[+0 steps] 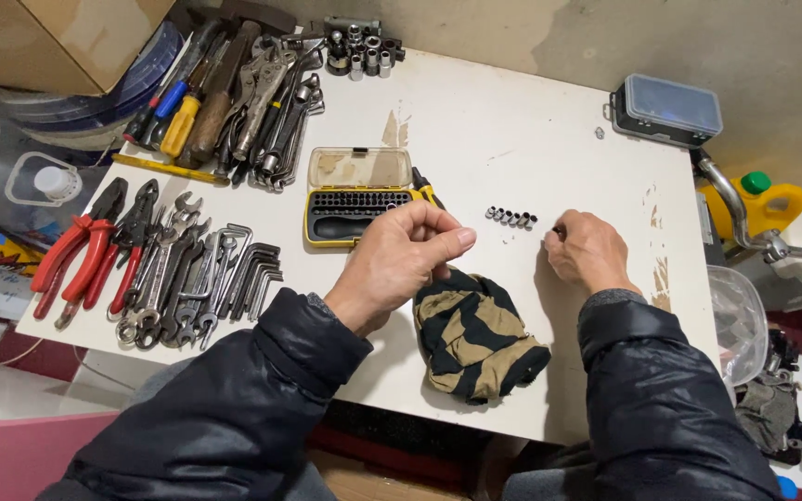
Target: Repairing a camouflage strap using a small screwdriver bit at a workbench.
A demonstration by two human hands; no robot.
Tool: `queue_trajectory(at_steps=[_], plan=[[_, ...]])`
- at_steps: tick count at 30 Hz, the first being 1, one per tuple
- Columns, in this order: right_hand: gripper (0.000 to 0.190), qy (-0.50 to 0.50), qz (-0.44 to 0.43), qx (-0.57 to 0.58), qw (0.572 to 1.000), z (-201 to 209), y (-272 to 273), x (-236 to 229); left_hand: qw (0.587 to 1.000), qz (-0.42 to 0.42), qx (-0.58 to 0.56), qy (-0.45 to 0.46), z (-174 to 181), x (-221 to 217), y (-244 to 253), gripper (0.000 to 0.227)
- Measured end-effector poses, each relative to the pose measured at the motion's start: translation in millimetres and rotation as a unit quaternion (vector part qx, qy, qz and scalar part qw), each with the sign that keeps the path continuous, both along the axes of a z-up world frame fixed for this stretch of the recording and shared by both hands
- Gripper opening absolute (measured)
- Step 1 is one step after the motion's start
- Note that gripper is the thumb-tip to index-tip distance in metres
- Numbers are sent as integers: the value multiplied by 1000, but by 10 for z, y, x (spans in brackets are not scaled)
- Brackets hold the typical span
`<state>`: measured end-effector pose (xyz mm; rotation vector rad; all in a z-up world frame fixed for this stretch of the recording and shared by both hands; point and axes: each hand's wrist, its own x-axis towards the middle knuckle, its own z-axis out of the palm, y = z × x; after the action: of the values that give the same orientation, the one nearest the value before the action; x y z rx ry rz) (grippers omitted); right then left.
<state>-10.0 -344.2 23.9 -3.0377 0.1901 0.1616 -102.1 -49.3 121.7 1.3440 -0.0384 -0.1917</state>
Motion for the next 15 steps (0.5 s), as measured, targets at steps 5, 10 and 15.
queue_trajectory(at_steps=[5, 10, 15], plan=[[33, -19, -23, 171, 985, 433, 167, -238, 999, -7, -11, 45, 36, -35, -24, 26], [34, -26, -20, 452, 892, 1119, 739, -641, 997, -5, -22, 78, 15, -56, -85, 33], [26, -10, 71, 635, 769, 1230, 970, -860, 993, -26, -41, 108, -58, -67, -134, 46]])
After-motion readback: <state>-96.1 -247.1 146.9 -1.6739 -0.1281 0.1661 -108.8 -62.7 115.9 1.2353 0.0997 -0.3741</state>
